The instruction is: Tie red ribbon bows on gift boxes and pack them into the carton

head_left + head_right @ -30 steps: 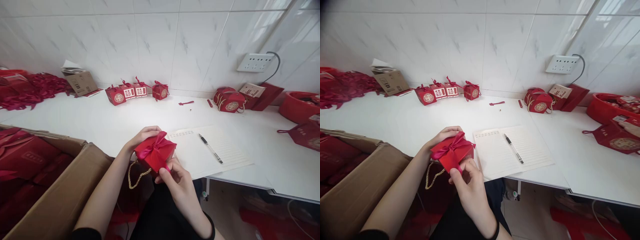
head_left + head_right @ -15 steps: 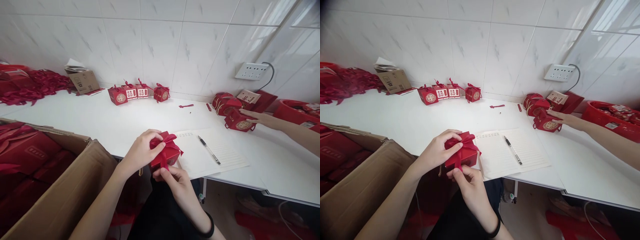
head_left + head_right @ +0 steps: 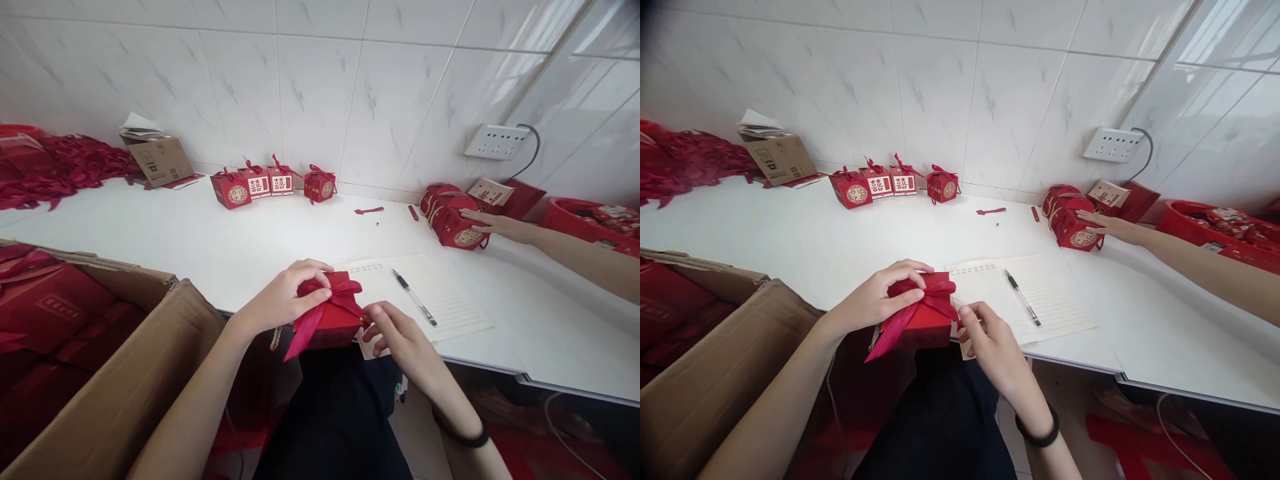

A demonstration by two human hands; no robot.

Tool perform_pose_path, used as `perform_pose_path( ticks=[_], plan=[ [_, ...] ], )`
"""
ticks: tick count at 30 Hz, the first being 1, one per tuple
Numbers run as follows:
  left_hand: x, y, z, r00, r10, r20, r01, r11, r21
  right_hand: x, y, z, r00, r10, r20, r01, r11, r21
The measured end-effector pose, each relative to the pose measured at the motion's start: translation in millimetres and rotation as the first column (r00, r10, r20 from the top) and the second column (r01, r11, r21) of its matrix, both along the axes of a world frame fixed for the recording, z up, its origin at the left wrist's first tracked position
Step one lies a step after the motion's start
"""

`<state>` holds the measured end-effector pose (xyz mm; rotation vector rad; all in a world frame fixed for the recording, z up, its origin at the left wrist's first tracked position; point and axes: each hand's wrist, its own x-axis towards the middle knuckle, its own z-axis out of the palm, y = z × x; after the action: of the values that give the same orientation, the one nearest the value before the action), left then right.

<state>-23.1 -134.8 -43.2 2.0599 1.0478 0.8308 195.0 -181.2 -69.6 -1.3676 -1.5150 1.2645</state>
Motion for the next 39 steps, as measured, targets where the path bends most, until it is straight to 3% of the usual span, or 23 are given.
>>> perform_pose_path(
  ticks=[3,9,13,20,25,28,30,33,35,39],
  plan=[
    [0.2,-0.4,1.6,0.998,0.033,-0.056,-0.030,0.998,0.046,-10.3,6.4,-3.3,0.997,0.075,-0.013,-0.076,0.996,-0.040],
    [2.0,-8.7,6.8,0.979,0.108,-0.174,-0.087,0.988,0.128,-11.4,-5.9,3.8,1.000,-0.028,0.007,0.027,0.997,0.067],
    [4.8,-11.7,7.4,0.983,0.094,-0.157,-0.081,0.993,0.085,-11.1,-21.3,10.4,0.993,-0.090,0.080,0.080,0.990,0.120],
    [7.1,-6.5,4.5,0.987,0.111,-0.114,-0.108,0.993,0.039,-14.8,-25.4,0.5,0.990,-0.110,-0.090,0.115,0.991,0.064],
    [6.4,-5.9,3.9,0.985,0.120,-0.124,-0.118,0.993,0.023,-7.9,-25.7,-5.1,0.990,-0.101,-0.099,0.107,0.993,0.059],
    [6.4,-5.3,3.6,0.981,0.144,-0.131,-0.140,0.989,0.040,-5.4,-32.8,-7.4,0.983,-0.020,-0.180,0.031,0.998,0.058],
    [6.8,-4.6,3.1,0.979,0.153,-0.133,-0.147,0.988,0.049,-9.9,-39.2,-8.2,0.967,0.126,-0.220,-0.126,0.992,0.014],
    [7.9,-4.3,2.0,0.983,0.131,-0.126,-0.126,0.991,0.048,-28.8,-45.2,-8.4,0.937,0.313,-0.153,-0.330,0.939,-0.097],
    [8.9,-4.9,1.4,0.986,0.120,-0.113,-0.116,0.992,0.045,-45.5,-44.1,-8.7,0.935,0.332,-0.128,-0.345,0.934,-0.098],
    [10.4,-6.2,0.9,0.988,0.115,-0.101,-0.112,0.993,0.038,-70.4,-35.1,-10.7,0.953,0.201,-0.228,-0.203,0.979,0.015]
  ],
)
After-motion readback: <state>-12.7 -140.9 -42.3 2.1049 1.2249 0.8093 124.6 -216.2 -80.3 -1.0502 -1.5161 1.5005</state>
